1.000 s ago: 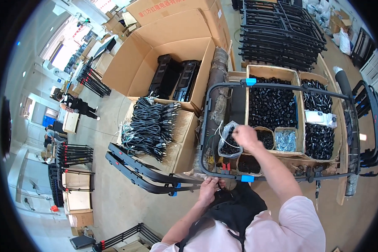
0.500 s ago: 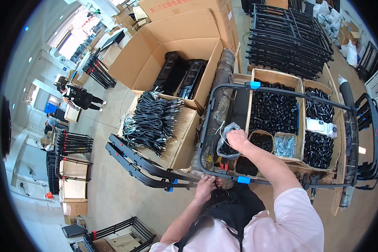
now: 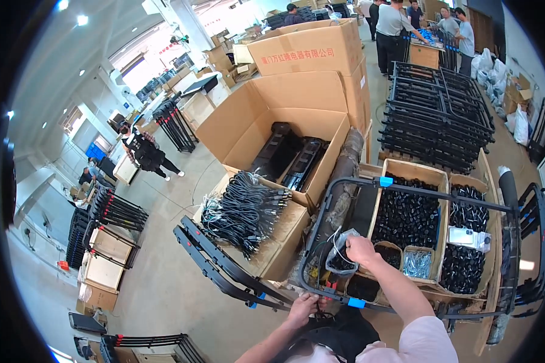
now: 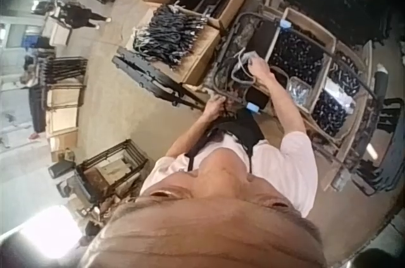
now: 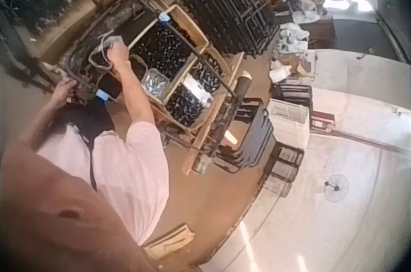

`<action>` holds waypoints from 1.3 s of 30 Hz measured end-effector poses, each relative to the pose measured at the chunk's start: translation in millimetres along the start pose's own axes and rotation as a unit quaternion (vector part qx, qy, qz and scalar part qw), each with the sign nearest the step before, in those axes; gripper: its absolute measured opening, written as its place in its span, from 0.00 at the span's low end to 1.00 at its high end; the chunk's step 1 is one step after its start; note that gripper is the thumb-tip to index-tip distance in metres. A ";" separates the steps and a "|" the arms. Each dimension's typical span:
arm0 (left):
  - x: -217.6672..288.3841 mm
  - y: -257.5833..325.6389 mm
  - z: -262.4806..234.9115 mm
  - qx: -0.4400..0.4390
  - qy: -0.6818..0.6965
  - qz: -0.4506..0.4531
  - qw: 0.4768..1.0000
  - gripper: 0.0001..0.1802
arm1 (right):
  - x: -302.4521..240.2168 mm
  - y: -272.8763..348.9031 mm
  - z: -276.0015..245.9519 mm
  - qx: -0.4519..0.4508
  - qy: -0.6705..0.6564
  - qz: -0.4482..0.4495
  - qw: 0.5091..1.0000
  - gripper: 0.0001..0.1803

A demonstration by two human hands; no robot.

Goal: The worker is assembling electronic components and wiring onto a metal frame using various hand tools.

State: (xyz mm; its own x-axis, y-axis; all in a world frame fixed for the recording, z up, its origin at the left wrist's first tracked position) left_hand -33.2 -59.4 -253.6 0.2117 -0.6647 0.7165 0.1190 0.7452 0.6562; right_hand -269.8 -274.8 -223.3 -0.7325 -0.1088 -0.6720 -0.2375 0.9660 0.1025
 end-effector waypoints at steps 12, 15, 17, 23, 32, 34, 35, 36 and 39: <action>13.6 -17.9 -8.7 -0.051 -0.014 -0.010 0.999 0.06 | -8.3 30.8 -27.1 0.118 -0.193 0.035 0.974 0.17; 9.3 -20.6 -9.8 -0.060 -0.034 0.000 0.998 0.08 | -17.5 50.2 -27.2 0.126 -0.191 0.066 0.971 0.19; 12.1 -13.4 -6.6 -0.061 -0.039 -0.010 0.997 0.08 | -26.5 65.7 -25.5 0.150 -0.266 0.107 0.946 0.17; 13.7 -17.4 -13.5 -0.069 -0.061 0.023 0.995 0.09 | -104.4 163.1 -6.0 0.133 -0.504 0.123 0.844 0.15; 30.9 -22.0 -23.2 -0.063 -0.116 0.008 0.991 0.10 | -85.1 269.4 135.1 0.139 -0.657 0.337 0.660 0.14; 32.5 -22.1 -20.0 -0.061 -0.109 -0.004 0.992 0.09 | -67.0 255.6 158.8 0.217 -0.735 0.359 0.533 0.12; 30.7 -24.8 -24.8 -0.058 -0.111 0.000 0.992 0.09 | -66.7 241.6 164.5 0.213 -0.738 0.355 0.533 0.12; 27.8 -27.0 -27.2 -0.059 -0.108 -0.016 0.992 0.09 | -66.7 227.6 168.1 0.194 -0.720 0.358 0.562 0.10; 30.9 -29.6 -28.8 -0.084 -0.122 -0.051 0.988 0.08 | -64.2 198.8 178.2 0.153 -0.705 0.328 0.610 0.08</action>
State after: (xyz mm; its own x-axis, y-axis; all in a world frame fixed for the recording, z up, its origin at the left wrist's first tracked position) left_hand -2.3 -100.5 -257.7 -0.0476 -0.7140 0.6986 0.2905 0.6592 0.6936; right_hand -156.3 -34.0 -290.5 0.7219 0.4271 -0.5445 0.0993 0.7147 0.6924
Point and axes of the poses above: each hand's wrist, its own y-axis away from the middle knuckle, its own z-axis out of the palm, x = y × z, the point moved 3 cm from there along -y, towards the middle knuckle, and after that the axes turned 9 degrees about -y, right-handed, at the moved point
